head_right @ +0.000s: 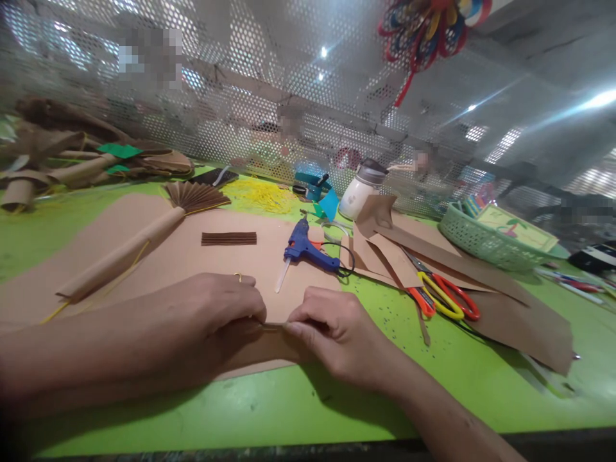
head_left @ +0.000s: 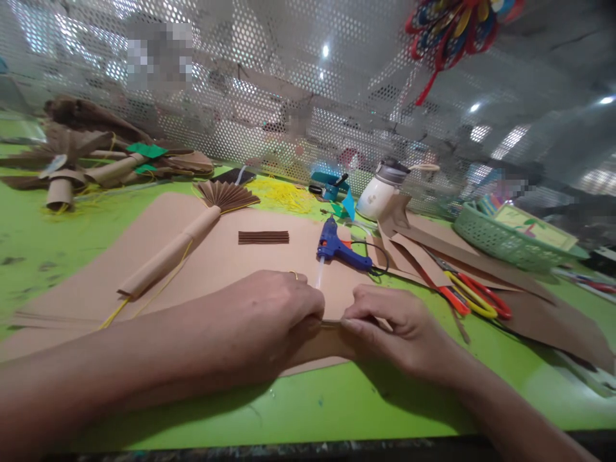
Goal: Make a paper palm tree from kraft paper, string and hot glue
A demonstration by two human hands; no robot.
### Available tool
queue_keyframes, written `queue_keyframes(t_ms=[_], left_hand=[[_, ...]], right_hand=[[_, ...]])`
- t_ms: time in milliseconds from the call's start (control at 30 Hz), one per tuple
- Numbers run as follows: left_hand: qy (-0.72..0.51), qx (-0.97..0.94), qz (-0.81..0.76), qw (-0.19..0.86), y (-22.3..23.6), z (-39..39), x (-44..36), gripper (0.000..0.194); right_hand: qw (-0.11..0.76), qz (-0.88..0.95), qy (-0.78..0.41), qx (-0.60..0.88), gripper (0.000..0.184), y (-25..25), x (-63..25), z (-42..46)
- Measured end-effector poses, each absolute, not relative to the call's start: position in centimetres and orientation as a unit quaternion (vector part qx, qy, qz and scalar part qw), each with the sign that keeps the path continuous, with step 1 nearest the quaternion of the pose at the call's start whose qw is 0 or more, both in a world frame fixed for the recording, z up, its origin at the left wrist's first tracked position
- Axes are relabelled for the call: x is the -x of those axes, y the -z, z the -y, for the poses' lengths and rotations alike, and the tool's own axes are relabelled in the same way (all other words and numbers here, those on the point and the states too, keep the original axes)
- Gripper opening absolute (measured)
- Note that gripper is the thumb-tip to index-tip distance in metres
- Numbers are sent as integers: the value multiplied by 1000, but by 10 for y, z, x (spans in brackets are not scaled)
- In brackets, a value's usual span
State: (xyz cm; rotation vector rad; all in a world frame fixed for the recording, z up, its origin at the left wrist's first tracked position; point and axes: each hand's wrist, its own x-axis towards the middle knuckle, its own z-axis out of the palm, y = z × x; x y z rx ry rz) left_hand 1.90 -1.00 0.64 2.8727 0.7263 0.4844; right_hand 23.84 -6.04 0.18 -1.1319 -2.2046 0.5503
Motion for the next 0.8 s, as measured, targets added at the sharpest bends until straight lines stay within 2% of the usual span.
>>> queue_keyframes(t_ms=[200,367,633,800], left_hand=[[-133,-961,-231,71,-8,11,-21,18],[-134,-970,-189,74,-12,9,-25,27],[-101,-958,-254,83,-15,9,-20,17],[-94,-947,-279,132,-20,2,-11,22]], right_hand=[[289,848,-206,394,10,-3,-235,60],[302,863,-164,369,19,0,-233,60],[289,811,-258,439,17,-5,-235,62],[300,768,-288,487,19,-7,-235,60]])
